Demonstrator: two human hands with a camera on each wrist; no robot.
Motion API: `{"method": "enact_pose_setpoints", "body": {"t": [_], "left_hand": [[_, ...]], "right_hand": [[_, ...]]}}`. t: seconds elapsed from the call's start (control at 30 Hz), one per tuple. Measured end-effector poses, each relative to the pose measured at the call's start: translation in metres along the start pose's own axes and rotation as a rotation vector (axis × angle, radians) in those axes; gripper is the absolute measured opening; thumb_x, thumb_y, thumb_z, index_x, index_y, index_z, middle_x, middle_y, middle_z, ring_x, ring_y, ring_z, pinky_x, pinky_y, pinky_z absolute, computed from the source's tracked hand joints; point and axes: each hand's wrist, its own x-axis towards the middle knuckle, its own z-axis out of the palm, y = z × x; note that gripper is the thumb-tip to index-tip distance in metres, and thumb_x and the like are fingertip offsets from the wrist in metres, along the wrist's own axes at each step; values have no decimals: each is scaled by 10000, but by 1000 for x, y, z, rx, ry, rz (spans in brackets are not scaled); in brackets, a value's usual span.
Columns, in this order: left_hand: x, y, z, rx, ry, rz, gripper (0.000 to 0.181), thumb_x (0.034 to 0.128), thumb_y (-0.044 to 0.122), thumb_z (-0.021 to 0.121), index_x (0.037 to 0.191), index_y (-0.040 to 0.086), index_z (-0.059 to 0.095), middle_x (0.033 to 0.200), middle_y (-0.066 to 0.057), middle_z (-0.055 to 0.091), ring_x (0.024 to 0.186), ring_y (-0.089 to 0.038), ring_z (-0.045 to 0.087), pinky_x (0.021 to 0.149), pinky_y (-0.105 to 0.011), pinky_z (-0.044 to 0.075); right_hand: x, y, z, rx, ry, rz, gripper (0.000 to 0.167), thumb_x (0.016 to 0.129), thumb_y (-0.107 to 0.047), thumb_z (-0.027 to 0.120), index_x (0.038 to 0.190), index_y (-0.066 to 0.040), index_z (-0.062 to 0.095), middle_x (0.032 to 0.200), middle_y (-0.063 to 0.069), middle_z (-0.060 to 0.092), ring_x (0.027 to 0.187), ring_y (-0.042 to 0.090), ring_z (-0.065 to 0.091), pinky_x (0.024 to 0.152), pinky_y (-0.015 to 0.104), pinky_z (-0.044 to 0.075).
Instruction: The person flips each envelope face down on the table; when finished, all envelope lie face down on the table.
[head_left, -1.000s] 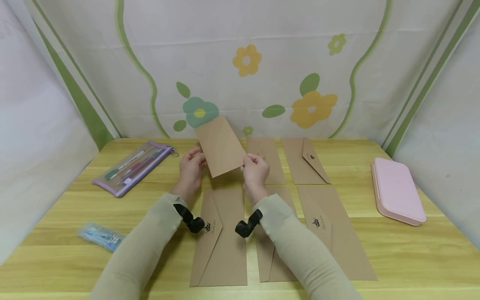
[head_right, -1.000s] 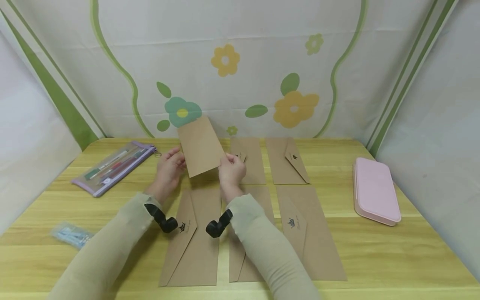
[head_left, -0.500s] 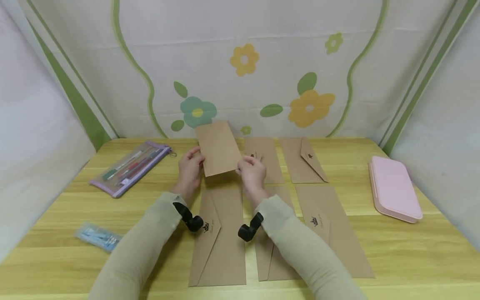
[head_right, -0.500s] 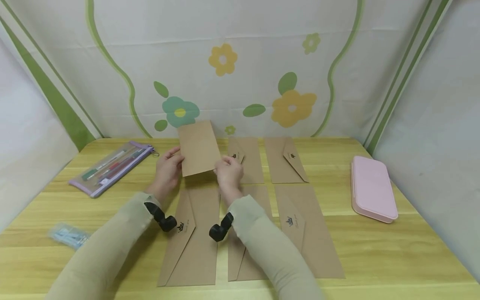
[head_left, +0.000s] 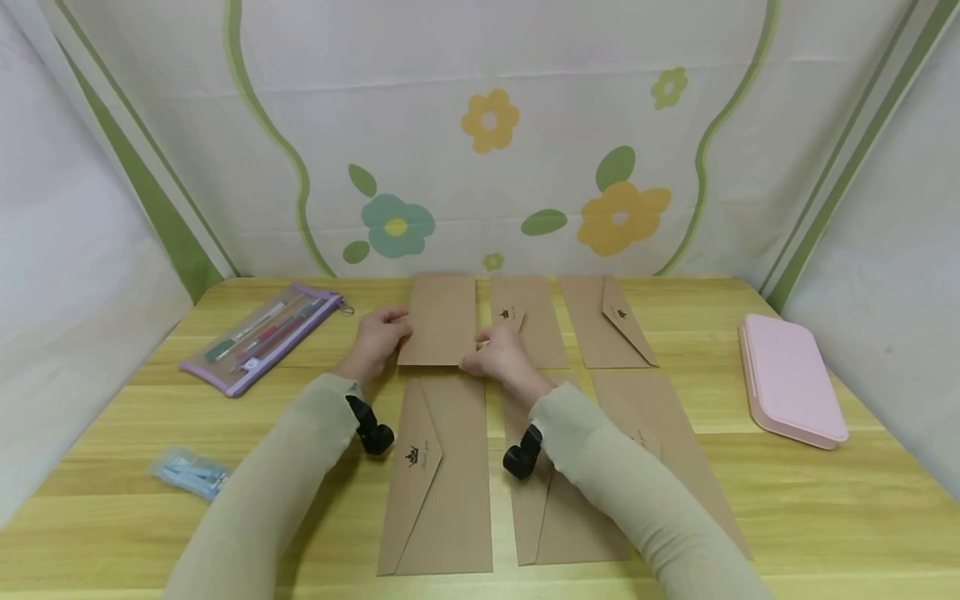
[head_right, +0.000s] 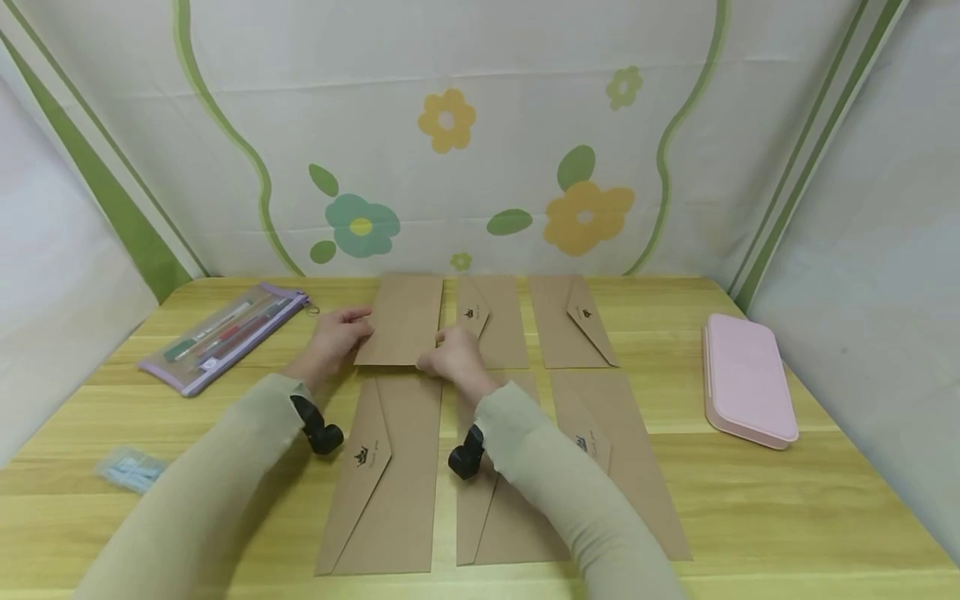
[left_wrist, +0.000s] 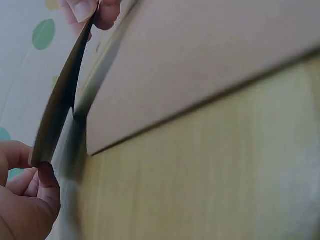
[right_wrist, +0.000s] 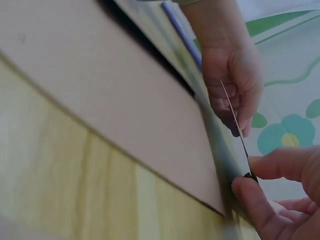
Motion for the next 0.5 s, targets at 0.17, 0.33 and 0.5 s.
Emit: {"method": "enact_pose_setpoints", "body": {"t": [0.17, 0.33, 0.5], "left_hand": [[3, -1, 0, 150, -45, 18, 506, 830, -8, 533, 1328, -38, 453, 1194, -175, 514, 976, -177, 489, 649, -167, 440], [2, 1, 3, 242, -56, 27, 548, 827, 0, 546, 1357, -44, 412, 1314, -214, 469, 1173, -259, 445, 910, -314, 447], [2, 4, 6, 361, -76, 30, 590, 817, 18, 557, 1372, -60, 374, 1394, -208, 407, 1267, -279, 387, 1030, -396, 372]], "right_hand": [[7, 3, 3, -70, -26, -24, 595, 721, -138, 747, 1261, -6, 535, 1240, 163, 553, 950, 210, 615, 803, 307, 514], [9, 3, 6, -128, -37, -78, 585, 735, -144, 748, 1246, 33, 527, 1115, 164, 622, 738, 167, 640, 747, 299, 527], [8, 3, 8, -254, -17, -133, 478, 741, -170, 735, 1152, 35, 602, 1196, 169, 592, 1047, 255, 573, 884, 380, 487]]}}
